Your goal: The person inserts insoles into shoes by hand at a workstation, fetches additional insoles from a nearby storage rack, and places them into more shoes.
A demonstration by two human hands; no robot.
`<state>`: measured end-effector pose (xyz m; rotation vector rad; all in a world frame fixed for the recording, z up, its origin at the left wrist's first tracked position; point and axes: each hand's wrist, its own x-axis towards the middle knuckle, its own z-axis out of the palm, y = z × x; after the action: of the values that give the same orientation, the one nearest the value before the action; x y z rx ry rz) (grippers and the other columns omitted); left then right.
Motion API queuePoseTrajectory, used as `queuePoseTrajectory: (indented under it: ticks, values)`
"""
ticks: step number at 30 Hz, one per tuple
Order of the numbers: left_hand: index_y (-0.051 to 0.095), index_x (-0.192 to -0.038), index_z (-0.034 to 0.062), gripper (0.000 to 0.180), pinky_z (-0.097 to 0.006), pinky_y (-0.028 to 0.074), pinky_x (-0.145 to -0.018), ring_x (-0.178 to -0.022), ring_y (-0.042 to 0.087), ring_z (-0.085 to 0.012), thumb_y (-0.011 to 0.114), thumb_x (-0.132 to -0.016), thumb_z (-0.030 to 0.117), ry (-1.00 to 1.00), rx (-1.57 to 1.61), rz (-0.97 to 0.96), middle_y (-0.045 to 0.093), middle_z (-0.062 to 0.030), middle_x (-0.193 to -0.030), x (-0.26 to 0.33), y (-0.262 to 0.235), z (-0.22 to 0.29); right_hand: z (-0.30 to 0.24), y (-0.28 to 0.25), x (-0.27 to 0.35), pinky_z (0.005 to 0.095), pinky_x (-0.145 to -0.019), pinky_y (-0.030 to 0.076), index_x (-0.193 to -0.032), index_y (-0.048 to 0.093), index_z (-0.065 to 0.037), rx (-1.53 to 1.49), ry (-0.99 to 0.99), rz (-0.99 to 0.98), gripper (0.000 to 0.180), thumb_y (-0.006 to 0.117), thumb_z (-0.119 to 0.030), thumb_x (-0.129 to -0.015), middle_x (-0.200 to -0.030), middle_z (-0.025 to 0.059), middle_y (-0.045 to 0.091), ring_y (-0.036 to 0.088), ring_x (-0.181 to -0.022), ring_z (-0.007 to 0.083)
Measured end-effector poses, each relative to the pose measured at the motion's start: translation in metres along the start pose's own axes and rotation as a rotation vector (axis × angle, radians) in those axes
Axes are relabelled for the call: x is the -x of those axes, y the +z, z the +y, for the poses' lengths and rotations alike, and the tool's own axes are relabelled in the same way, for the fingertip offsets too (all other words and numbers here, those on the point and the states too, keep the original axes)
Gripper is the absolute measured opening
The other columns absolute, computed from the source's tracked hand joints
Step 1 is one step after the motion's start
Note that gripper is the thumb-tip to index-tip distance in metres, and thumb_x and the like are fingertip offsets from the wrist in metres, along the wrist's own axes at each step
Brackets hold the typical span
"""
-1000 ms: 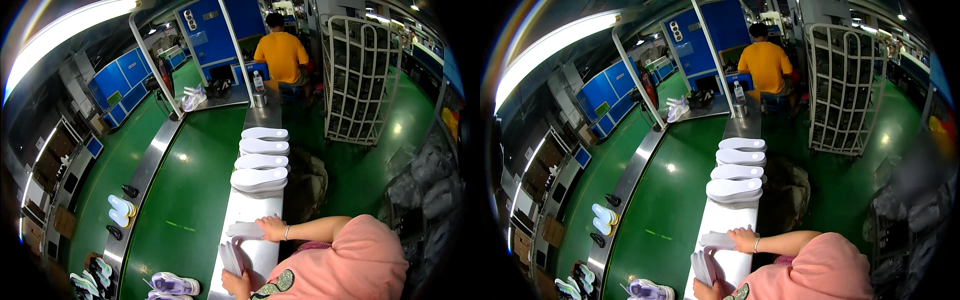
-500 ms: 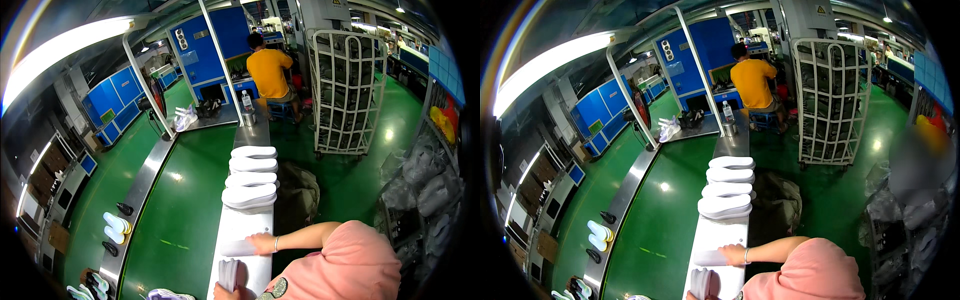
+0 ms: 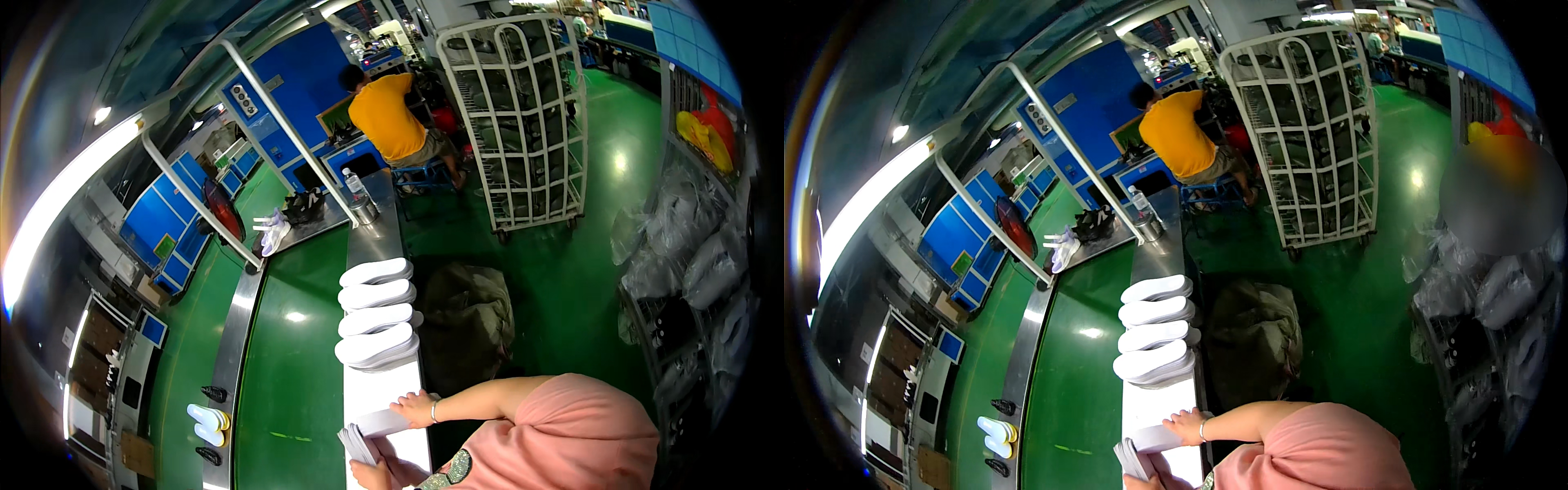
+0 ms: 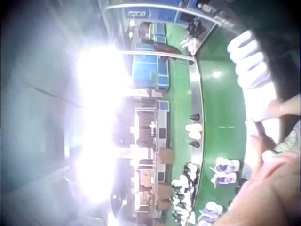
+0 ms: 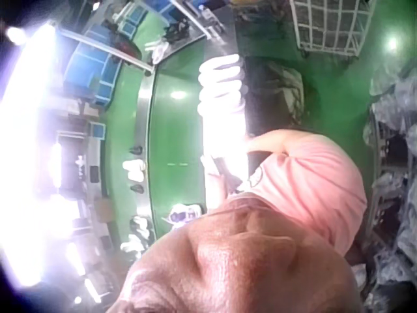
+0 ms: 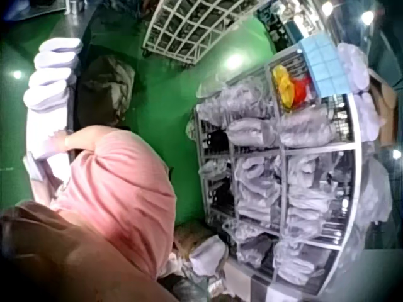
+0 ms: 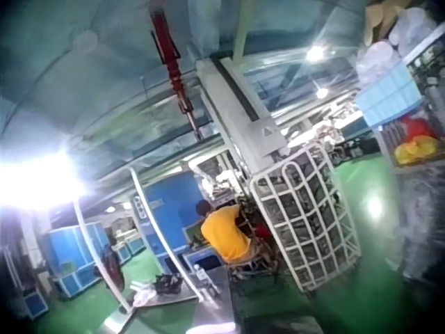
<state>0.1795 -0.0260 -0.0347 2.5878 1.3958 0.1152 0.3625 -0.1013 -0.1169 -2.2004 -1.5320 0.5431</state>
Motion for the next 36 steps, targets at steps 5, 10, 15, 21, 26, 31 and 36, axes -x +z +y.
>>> queuePoseTrajectory:
  ticks: [5, 10, 15, 21, 26, 31, 36]
  values:
    - [0.038, -0.119, 0.0031, 0.059, -0.044, 0.037, -0.081, -0.097, 0.05, -0.0314, 0.056, -0.071, 0.032, 0.015, 0.202, 0.018, 0.053, -0.0145, -0.106, 0.015, -0.001, 0.024, 0.033, 0.011, 0.01, 0.0368, -0.075, 0.044, -0.113, 0.035, 0.0, -0.524, 0.067, -0.003, 0.066, 0.067, -0.03, -0.063, -0.104, 0.0198, 0.05, 0.051, -0.095, 0.0295]
    - [0.038, -0.118, 0.0031, 0.059, -0.043, 0.038, -0.081, -0.096, 0.05, -0.0314, 0.056, -0.071, 0.032, -0.106, 0.823, -0.255, 0.052, -0.0142, -0.106, 0.052, 0.008, 0.074, 0.053, -0.01, 0.094, 0.0277, -0.078, 0.043, -0.122, 0.029, 0.002, -1.515, 0.168, -0.162, 0.078, 0.07, -0.035, -0.065, -0.107, 0.0119, 0.048, 0.05, -0.093, 0.0177]
    - [0.038, -0.118, 0.0031, 0.058, -0.043, 0.038, -0.081, -0.096, 0.05, -0.0315, 0.057, -0.071, 0.032, -0.278, 1.329, -0.587, 0.052, -0.0138, -0.106, 0.078, 0.038, 0.117, 0.071, -0.038, 0.161, 0.0296, -0.083, 0.039, -0.122, 0.033, -0.002, -1.863, 0.33, -0.203, 0.072, 0.069, -0.031, -0.067, -0.112, 0.0104, 0.046, 0.046, -0.1, 0.0185]
    - [0.038, -0.117, 0.0032, 0.058, -0.043, 0.038, -0.08, -0.095, 0.05, -0.0316, 0.058, -0.07, 0.032, -0.311, 1.513, -0.838, 0.052, -0.0134, -0.106, 0.077, 0.058, 0.159, 0.088, -0.049, 0.213, 0.0302, -0.089, 0.033, -0.123, 0.031, -0.002, -1.926, 0.34, 0.125, 0.069, 0.066, -0.029, -0.07, -0.116, 0.01, 0.044, 0.042, -0.106, 0.0193]
    - [0.038, -0.116, 0.0032, 0.058, -0.043, 0.039, -0.08, -0.094, 0.05, -0.0317, 0.059, -0.07, 0.032, -0.273, 1.429, -1.114, 0.052, -0.013, -0.106, 0.067, 0.072, 0.204, 0.097, -0.046, 0.255, 0.0343, -0.094, 0.029, -0.129, 0.018, -0.003, -1.944, 0.374, 0.456, 0.083, 0.068, -0.03, -0.068, -0.123, 0.011, 0.036, 0.032, -0.115, 0.0219]
    - [0.039, -0.116, 0.0032, 0.058, -0.042, 0.039, -0.08, -0.094, 0.05, -0.0318, 0.06, -0.07, 0.032, -0.248, 1.187, -1.417, 0.051, -0.0126, -0.106, 0.055, 0.089, 0.245, 0.127, -0.038, 0.271, 0.038, -0.093, 0.03, -0.132, 0.01, -0.007, -1.885, 0.44, 0.613, 0.094, 0.07, -0.031, -0.063, -0.124, 0.0128, 0.034, 0.034, -0.114, 0.0236]
    - [0.039, -0.115, 0.0033, 0.058, -0.042, 0.039, -0.08, -0.093, 0.05, -0.0318, 0.061, -0.069, 0.032, -0.237, 0.896, -1.706, 0.051, -0.0123, -0.105, 0.051, 0.122, 0.294, 0.132, -0.038, 0.312, 0.037, -0.095, 0.026, -0.13, 0.017, -0.007, -1.904, 0.714, 0.929, 0.084, 0.066, -0.031, -0.067, -0.123, 0.0122, 0.037, 0.034, -0.114, 0.0229]
